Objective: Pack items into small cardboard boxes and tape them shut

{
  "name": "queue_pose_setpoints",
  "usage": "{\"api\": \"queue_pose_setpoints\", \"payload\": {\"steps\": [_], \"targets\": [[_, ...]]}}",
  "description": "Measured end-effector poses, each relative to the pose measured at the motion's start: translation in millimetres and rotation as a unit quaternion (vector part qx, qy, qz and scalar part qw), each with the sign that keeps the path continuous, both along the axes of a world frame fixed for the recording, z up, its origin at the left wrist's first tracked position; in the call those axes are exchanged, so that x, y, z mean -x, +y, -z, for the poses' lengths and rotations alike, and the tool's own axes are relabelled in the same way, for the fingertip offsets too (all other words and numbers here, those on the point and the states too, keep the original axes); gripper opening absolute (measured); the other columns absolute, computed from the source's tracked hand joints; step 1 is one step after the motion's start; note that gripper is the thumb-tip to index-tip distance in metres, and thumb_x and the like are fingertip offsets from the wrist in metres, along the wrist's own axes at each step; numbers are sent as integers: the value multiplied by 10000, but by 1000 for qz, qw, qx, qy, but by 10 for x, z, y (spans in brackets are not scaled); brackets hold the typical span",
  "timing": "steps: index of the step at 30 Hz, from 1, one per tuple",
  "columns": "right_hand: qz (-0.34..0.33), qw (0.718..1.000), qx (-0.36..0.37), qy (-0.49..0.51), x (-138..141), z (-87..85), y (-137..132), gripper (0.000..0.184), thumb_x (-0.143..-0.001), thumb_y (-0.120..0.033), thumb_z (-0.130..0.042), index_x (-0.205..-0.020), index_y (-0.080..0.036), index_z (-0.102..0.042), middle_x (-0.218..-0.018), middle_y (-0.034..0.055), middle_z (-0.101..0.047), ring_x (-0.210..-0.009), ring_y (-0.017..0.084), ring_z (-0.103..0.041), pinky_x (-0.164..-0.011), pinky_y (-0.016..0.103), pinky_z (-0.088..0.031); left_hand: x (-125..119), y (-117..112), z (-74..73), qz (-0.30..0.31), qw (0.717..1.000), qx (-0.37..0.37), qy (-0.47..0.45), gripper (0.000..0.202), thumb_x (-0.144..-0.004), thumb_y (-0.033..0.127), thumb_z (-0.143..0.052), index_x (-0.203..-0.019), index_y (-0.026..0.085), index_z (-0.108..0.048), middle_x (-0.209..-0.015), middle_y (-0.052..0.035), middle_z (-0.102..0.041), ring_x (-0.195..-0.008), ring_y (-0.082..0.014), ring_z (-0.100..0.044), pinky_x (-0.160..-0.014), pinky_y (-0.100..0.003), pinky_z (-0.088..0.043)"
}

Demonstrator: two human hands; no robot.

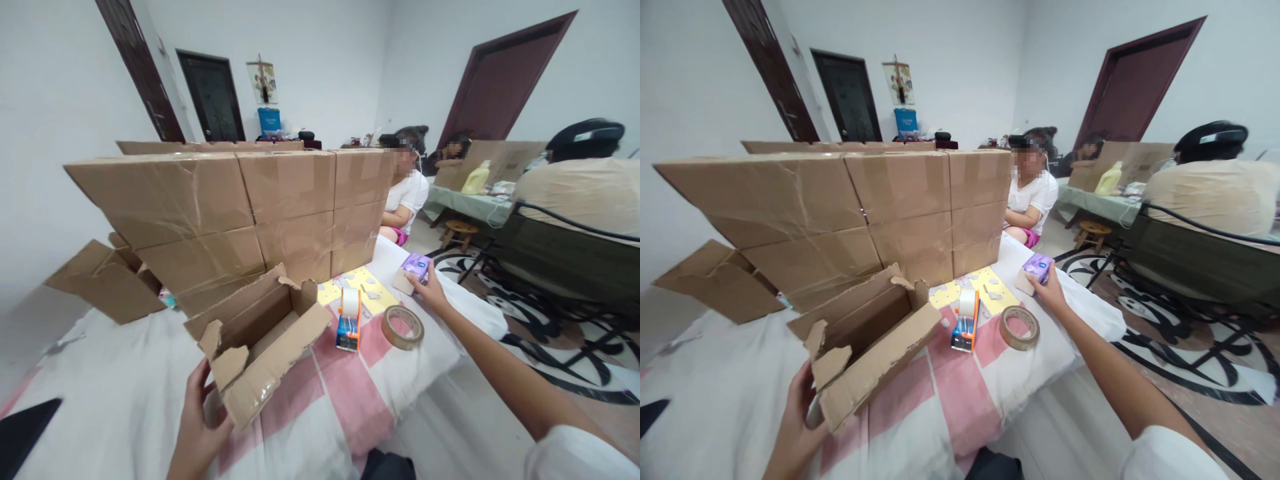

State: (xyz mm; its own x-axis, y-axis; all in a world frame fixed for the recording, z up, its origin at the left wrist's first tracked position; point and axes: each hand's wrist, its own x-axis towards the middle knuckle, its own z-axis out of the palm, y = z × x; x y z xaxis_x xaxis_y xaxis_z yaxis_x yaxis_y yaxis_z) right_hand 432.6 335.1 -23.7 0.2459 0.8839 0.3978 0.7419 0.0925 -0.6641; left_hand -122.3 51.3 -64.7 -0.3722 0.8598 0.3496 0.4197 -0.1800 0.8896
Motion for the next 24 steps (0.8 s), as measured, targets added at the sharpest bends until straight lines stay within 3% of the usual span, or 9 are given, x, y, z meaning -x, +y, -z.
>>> {"api": "queue_pose_setpoints", "payload": {"steps": [2, 7, 14, 19, 24], "targets": [[-25, 1000, -5, 1, -23, -7, 3, 1137, -768, -693, -585, -1585, -100, -62, -1542, 197, -394, -1348, 338, -468, -1074, 470, -428, -2, -1, 9, -1, 1000, -2, 2, 1082, -557, 406, -866, -1498, 307, -341, -1522, -119, -411, -1403, -420, -398, -1005, -505, -504], [18, 998, 2, -62, -48, 30, 113, 1255, -661, -725, -626, -1576, -68, -72, -1585, 241, -288, -1440, 399, -295, -1159, 542, -249, 30, 2, 74, 7, 1000, -8, 13, 1050, -612, 396, -840, -1515, 329, -309, -1539, -114, -385, -1410, -410, -389, -1003, -508, -500], [21, 1000, 4, -17, 102, 38, 203, 1312, -642, -681, -688, -1582, -108, 26, -1591, 250, -204, -1469, 386, -246, -1134, 534, -312, 10, 13, 72, 11, 1000, -18, 17, 1078, -602, 381, -848, -1524, 310, -294, -1553, -129, -369, -1422, -410, -372, -1006, -488, -496], [64, 997, 23, 44, 317, -101, 137, 1253, -617, -558, -755, -1582, -164, -59, -1567, 250, -209, -1445, 429, -273, -1130, 581, -295, -30, 11, 33, 9, 1000, -25, 14, 1045, -635, 412, -835, -1525, 293, -301, -1548, -140, -371, -1419, -410, -372, -1000, -482, -493], [0, 989, -88, 117, 535, -390, 62, 1171, -641, -506, -760, -1553, -133, -128, -1532, 245, -247, -1436, 396, -266, -1183, 532, -238, -43, 12, -8, 15, 999, -27, 38, 1025, -660, 411, -818, -1528, 301, -283, -1532, -142, -377, -1395, -401, -406, -966, -471, -516]]}}
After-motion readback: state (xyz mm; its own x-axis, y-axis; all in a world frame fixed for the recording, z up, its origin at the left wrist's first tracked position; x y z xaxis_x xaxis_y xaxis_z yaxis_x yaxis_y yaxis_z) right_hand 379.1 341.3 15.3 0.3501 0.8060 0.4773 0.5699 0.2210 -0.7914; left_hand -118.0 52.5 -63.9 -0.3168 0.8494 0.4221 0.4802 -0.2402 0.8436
